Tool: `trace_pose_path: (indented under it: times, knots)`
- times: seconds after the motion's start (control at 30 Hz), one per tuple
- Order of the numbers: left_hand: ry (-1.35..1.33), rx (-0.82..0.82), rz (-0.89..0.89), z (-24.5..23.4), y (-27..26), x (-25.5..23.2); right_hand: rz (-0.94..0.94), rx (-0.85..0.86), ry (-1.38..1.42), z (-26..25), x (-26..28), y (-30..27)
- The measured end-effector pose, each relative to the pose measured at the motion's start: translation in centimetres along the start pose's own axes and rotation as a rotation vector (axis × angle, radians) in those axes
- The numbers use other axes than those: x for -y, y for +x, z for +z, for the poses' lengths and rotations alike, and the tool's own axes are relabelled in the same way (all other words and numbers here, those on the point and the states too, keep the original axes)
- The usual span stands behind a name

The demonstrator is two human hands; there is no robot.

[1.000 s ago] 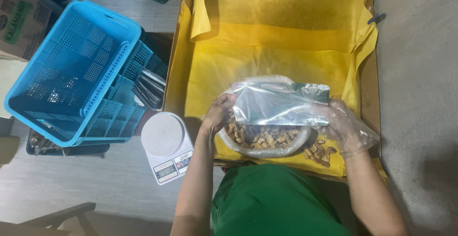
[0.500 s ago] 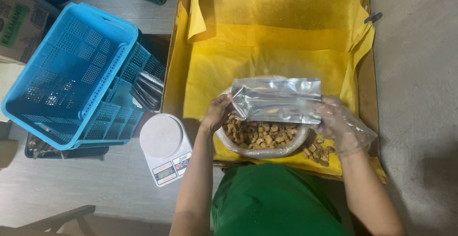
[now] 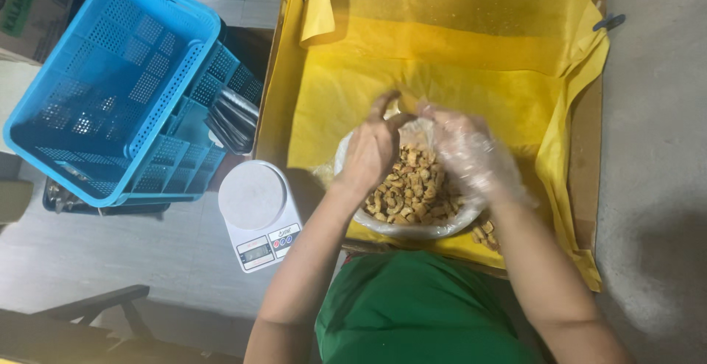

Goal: The person scoops snack pieces from a large bag into small clear pouches, weighs each pouch on a digital scale, and places the filled pouches into a blue basket. The process repeats with multiple pouches.

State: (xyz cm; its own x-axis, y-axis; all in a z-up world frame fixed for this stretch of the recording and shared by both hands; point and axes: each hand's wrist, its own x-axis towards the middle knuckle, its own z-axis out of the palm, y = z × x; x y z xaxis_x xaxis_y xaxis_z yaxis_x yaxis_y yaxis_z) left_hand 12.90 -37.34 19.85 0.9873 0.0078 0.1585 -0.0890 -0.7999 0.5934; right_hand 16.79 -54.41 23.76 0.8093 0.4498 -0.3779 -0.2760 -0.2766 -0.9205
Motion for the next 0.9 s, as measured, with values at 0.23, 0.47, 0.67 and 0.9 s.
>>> trace_pose_path:
  times: [0.23,0.47,0.67,0.9]
  knots:
    - [-0.039,-0.206,-0.053,-7.2,-3.4,2.6,0.306,0.342,-0.771,0.6,-6.9,6.5]
    - [-0.099,-0.188,-0.253,-9.5,-6.6,3.7,0.228,0.379,-1.099,6.7,-14.6,17.7]
    - [-0.145,-0.190,-0.269,-9.7,-6.0,4.7,0.094,0.490,-1.319,6.1,-15.1,12.0]
    - [-0.173,-0.141,-0.284,-8.5,-5.4,4.8,0.026,0.449,-1.321,6.7,-17.0,12.8]
